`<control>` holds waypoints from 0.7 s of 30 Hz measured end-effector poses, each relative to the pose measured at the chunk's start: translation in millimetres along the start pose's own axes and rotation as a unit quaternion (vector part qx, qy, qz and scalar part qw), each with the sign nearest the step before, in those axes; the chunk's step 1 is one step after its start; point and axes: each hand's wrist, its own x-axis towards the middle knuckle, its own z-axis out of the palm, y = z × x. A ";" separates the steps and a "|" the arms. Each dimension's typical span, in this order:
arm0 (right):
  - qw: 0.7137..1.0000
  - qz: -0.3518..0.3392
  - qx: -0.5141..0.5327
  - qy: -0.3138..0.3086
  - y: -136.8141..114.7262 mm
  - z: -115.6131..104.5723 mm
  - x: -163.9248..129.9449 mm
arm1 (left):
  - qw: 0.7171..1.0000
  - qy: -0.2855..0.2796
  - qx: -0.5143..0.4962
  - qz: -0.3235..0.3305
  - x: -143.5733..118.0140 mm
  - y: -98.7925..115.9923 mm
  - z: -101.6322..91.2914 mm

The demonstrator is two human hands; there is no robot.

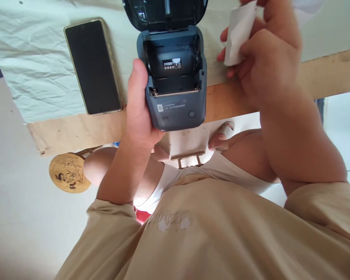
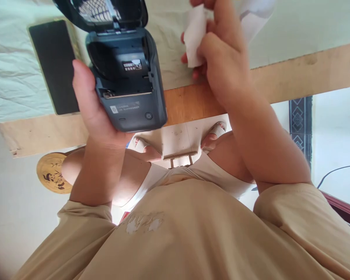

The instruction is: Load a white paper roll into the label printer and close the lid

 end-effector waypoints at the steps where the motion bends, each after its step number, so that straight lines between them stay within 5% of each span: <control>1: 1.000 0.023 0.014 -0.012 -1.9 1.7 0.1 | 1.000 0.003 0.001 -0.001 0.3 -0.2 0.3; 6: 0.997 0.057 0.038 -0.031 -0.9 4.8 0.7 | 1.000 0.013 -0.016 -0.012 -0.4 -2.9 3.7; 11: 0.998 0.028 0.045 0.025 -3.0 6.4 1.7 | 0.998 0.063 0.006 0.002 -1.3 -7.6 3.3; 17: 0.983 0.094 0.135 0.081 -9.7 2.7 12.6 | 0.995 0.096 0.015 -0.035 -2.0 -5.0 4.0; 21: 0.984 -0.028 0.104 0.141 -24.8 -1.0 2.5 | 0.992 0.106 0.023 -0.067 -5.1 -1.3 3.9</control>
